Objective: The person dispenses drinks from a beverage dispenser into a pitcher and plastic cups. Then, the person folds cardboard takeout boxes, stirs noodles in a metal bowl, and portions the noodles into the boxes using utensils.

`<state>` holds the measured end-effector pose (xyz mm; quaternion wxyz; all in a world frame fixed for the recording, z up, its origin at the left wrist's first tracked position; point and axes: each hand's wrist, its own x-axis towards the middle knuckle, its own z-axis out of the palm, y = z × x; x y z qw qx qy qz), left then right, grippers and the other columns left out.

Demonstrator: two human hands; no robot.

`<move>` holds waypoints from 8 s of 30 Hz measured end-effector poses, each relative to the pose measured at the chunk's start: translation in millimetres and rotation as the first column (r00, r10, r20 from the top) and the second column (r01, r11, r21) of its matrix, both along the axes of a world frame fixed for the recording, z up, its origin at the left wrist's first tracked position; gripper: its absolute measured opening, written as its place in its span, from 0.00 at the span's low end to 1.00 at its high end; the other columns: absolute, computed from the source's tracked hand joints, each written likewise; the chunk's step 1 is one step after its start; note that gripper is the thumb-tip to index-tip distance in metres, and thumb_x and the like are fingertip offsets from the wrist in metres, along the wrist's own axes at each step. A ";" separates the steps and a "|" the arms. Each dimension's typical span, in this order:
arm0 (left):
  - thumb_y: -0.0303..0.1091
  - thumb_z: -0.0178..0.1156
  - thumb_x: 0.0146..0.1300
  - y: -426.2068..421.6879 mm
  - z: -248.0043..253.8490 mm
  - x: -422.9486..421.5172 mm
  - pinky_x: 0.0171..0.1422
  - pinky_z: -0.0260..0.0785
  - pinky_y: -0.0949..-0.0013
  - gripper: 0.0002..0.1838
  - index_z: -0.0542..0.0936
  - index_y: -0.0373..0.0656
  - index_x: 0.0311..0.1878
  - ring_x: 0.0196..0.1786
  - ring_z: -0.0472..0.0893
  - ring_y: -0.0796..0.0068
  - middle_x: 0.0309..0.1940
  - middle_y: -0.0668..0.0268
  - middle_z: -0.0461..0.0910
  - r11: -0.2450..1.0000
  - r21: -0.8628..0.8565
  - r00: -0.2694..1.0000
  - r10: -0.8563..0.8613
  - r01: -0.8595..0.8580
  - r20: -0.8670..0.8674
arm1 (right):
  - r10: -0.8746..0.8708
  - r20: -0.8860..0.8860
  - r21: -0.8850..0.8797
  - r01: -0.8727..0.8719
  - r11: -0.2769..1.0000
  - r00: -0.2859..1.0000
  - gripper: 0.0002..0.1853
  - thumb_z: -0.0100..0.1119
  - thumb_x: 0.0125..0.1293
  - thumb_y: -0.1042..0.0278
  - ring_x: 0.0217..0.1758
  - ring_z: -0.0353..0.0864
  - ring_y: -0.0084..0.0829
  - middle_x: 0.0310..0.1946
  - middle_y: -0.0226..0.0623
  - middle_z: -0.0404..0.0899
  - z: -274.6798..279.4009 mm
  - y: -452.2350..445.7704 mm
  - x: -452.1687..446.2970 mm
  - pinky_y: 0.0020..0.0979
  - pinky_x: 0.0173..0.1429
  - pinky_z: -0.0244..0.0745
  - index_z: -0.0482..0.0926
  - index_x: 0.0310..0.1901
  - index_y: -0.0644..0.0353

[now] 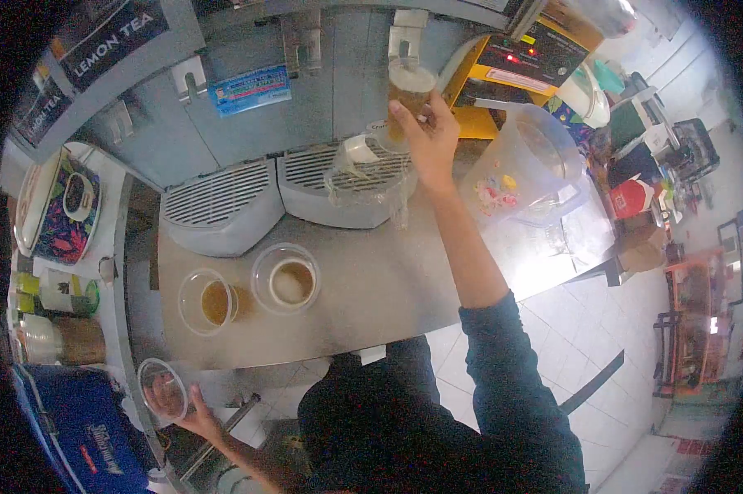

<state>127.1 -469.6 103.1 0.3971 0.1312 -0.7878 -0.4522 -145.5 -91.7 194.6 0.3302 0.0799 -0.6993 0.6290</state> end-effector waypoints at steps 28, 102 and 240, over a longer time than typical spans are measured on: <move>0.28 0.68 0.31 277.6 25.4 -147.9 0.59 0.53 0.61 0.47 0.53 0.35 0.58 0.55 0.62 0.60 0.50 0.54 0.60 0.716 0.180 0.717 -0.693 0.675 0.068 | -0.002 -0.082 0.913 0.076 0.400 0.997 0.26 0.62 0.37 0.76 0.48 0.69 0.37 0.42 0.35 0.70 9.5 71.8 112.6 0.34 0.49 0.66 0.73 0.45 0.52; 0.30 0.70 0.34 268.5 -23.9 -109.7 0.61 0.54 0.63 0.48 0.51 0.35 0.58 0.57 0.62 0.61 0.53 0.53 0.59 0.693 0.242 0.663 -0.720 0.679 0.204 | 0.100 -0.058 -0.063 -0.104 0.993 0.993 0.23 0.63 0.48 0.75 0.36 0.74 0.21 0.36 0.36 0.75 9.5 14.3 -29.4 0.20 0.39 0.69 0.67 0.47 0.70; 0.29 0.50 0.47 288.3 188.6 -312.1 0.30 0.65 0.64 0.08 0.73 0.34 0.28 0.23 0.73 0.55 0.19 0.49 0.72 0.555 -0.343 0.582 -0.813 0.758 -0.029 | 0.238 0.048 0.336 -0.240 0.911 0.970 0.29 0.28 0.64 0.46 0.58 0.55 0.45 0.54 0.47 0.61 82.0 33.1 -14.9 0.36 0.64 0.39 0.62 0.52 0.65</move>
